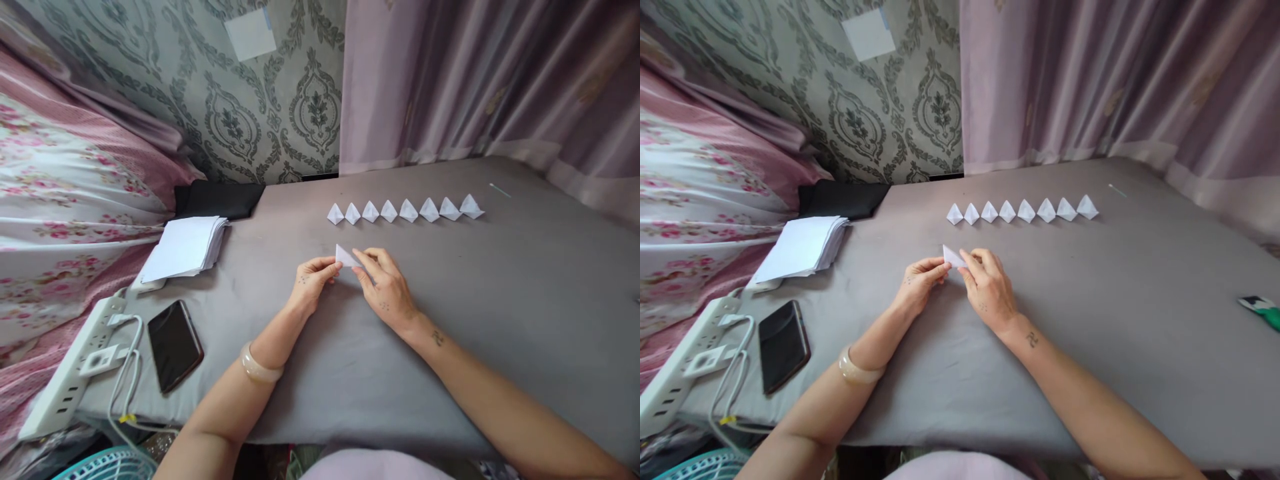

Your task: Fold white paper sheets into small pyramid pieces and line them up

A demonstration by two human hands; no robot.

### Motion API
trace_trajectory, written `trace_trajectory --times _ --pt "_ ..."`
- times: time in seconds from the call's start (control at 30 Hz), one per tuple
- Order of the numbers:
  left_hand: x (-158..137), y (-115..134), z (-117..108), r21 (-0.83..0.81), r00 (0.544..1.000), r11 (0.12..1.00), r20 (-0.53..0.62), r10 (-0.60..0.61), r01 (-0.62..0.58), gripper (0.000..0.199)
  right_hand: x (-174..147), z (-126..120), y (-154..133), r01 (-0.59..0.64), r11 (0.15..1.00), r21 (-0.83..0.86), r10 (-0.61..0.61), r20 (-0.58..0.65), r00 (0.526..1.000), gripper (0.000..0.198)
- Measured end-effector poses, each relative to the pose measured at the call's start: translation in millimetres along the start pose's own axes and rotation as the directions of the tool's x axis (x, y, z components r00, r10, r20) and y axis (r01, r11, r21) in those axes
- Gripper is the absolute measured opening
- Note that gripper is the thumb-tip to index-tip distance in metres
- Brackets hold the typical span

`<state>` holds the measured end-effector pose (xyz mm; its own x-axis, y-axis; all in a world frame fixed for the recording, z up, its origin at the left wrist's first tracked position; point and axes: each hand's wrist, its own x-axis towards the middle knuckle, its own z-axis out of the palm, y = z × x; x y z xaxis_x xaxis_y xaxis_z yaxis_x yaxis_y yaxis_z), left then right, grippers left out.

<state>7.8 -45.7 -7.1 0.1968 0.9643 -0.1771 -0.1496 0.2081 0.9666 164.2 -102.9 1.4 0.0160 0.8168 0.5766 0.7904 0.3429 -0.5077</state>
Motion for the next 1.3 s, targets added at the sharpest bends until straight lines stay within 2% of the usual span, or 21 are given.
trace_trajectory --times 0.1,0.23,0.37,0.47,0.57,0.7,0.8,0.87,0.9,1.0,1.07,1.13,1.2,1.3 --pt "0.4 -0.5 0.6 -0.021 1.000 1.000 -0.014 -0.005 0.004 0.030 -1.2 1.8 -3.5 0.052 0.997 -0.050 -0.050 0.049 0.998 0.038" --pt "-0.6 -0.5 1.6 -0.028 0.999 1.000 -0.044 -0.010 0.009 0.031 -3.6 3.1 -8.7 0.070 0.992 -0.109 -0.058 0.113 0.992 0.041" --pt "-3.4 1.1 3.7 0.003 0.997 1.000 -0.077 0.018 -0.017 0.033 -5.3 3.3 -13.4 0.066 0.993 -0.097 -0.052 0.133 0.990 0.041" --pt "-5.1 1.5 5.7 0.034 0.995 0.998 -0.084 0.049 -0.046 0.031 -4.2 4.5 -11.7 0.002 1.000 0.010 -0.003 0.097 0.995 0.033" --pt "-6.5 0.0 8.0 0.084 0.994 0.994 -0.077 0.073 -0.066 0.029 -1.9 8.1 -3.5 -0.158 0.969 0.193 0.145 0.078 0.986 0.023" --pt "-8.2 -2.5 11.1 0.144 0.988 0.979 -0.034 0.153 -0.147 0.027 2.2 12.6 9.7 -0.402 0.842 0.360 0.362 0.176 0.916 0.028" --pt "-8.5 -2.7 11.7 0.129 0.983 0.974 0.026 0.183 -0.185 0.028 7.7 9.1 13.9 -0.505 0.734 0.454 0.439 0.250 0.863 0.031" --pt "-8.1 -1.7 10.7 0.086 0.985 0.984 0.083 0.148 -0.155 0.035 12.3 2.1 14.1 -0.581 0.627 0.519 0.470 0.342 0.813 0.030" --pt "-7.9 -0.8 9.8 0.062 0.986 0.990 0.119 0.117 -0.125 0.041 14.5 -2.4 14.0 -0.631 0.551 0.546 0.471 0.421 0.776 0.030" --pt "-8.4 3.3 6.4 -0.022 0.970 1.000 0.241 0.016 -0.011 0.052 19.7 -16.8 14.2 -0.785 0.315 0.534 0.391 0.680 0.620 0.033" --pt "-9.7 6.6 4.2 -0.077 0.942 0.994 0.334 -0.042 0.071 0.052 21.7 -24.2 15.5 -0.841 0.233 0.489 0.329 0.774 0.541 0.034" --pt "-11.4 9.7 2.3 -0.117 0.897 0.981 0.433 -0.090 0.155 0.050 22.7 -28.7 17.6 -0.859 0.205 0.470 0.274 0.815 0.511 0.034" --pt "-12.7 11.9 0.7 -0.147 0.857 0.966 0.503 -0.112 0.212 0.047 23.4 -30.8 19.9 -0.858 0.190 0.477 0.225 0.830 0.510 0.032" --pt "-13.2 13.7 -1.2 -0.173 0.842 0.956 0.528 -0.114 0.238 0.044 24.2 -32.3 22.2 -0.855 0.175 0.489 0.178 0.838 0.516 0.028"
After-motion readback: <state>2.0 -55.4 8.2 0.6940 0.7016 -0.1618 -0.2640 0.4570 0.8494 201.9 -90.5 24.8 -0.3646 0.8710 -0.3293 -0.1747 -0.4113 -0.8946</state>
